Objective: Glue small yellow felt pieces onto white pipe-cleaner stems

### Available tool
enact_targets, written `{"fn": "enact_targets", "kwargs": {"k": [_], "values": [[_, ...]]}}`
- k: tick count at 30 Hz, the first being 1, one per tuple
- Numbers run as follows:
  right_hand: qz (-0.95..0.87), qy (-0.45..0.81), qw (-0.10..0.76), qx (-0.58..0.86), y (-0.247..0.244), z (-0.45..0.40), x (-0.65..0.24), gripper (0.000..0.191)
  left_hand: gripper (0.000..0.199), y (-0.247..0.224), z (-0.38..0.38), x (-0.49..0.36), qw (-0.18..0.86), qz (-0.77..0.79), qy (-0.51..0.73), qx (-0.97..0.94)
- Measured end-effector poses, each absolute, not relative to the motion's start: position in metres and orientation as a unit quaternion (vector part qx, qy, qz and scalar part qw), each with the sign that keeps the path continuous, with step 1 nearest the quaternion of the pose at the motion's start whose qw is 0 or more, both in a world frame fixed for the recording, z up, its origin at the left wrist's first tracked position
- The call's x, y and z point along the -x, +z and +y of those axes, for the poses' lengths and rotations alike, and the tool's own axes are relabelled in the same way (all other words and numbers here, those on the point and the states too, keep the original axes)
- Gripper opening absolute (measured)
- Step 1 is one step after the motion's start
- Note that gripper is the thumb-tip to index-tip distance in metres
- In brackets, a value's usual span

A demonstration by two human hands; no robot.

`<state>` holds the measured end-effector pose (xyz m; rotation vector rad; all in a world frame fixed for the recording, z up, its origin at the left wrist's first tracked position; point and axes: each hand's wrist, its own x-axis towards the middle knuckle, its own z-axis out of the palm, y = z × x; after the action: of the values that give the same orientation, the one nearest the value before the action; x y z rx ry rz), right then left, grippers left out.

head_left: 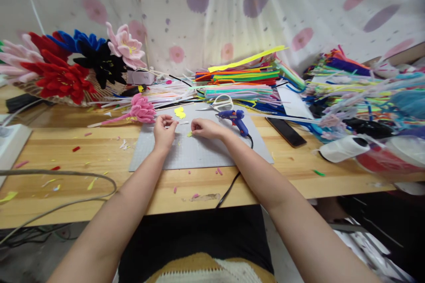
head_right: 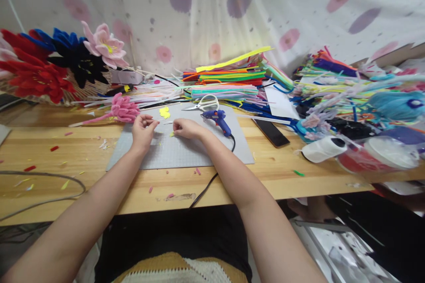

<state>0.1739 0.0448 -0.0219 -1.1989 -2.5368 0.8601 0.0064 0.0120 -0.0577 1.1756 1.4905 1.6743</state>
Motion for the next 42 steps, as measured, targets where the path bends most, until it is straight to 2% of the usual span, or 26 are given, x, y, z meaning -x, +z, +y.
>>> {"fn": "enact_targets", "kwargs": {"k": [4,8,11,17,22,30,37,42], "values": [[-0.786,0.404,0.212,0.417,-0.028,0.036,-0.176,0.005,0.025,-0.057,0.011,-0.009,0.297,0.559,0.628,-0.453],[-0.647,0.555,0.304,0.425,-0.037,0.027,-0.174,0.015,0.024,-0.056,0.009,-0.01,0.288,0.556,0.625,-0.466],[-0.599,0.589,0.344,0.419,-0.038,0.021,-0.172,0.019,0.024,-0.057,0.008,-0.011,0.276,0.551,0.624,-0.48],[-0.539,0.609,0.372,0.447,-0.035,0.017,-0.17,0.008,0.025,-0.058,0.004,-0.015,0.287,0.544,0.603,-0.508],[-0.481,0.627,0.4,0.464,-0.036,0.02,-0.168,0.015,0.025,-0.056,0.002,-0.019,0.27,0.557,0.592,-0.515],[-0.421,0.614,0.437,0.504,-0.036,0.02,-0.165,0.017,0.024,-0.053,-0.001,-0.023,0.236,0.579,0.576,-0.527],[-0.384,0.648,0.435,0.493,-0.032,0.018,-0.164,0.017,0.023,-0.05,-0.005,-0.025,0.202,0.588,0.562,-0.545],[-0.393,0.612,0.454,0.515,-0.034,0.019,-0.161,0.015,0.03,-0.047,-0.008,-0.03,0.167,0.597,0.534,-0.575]]}}
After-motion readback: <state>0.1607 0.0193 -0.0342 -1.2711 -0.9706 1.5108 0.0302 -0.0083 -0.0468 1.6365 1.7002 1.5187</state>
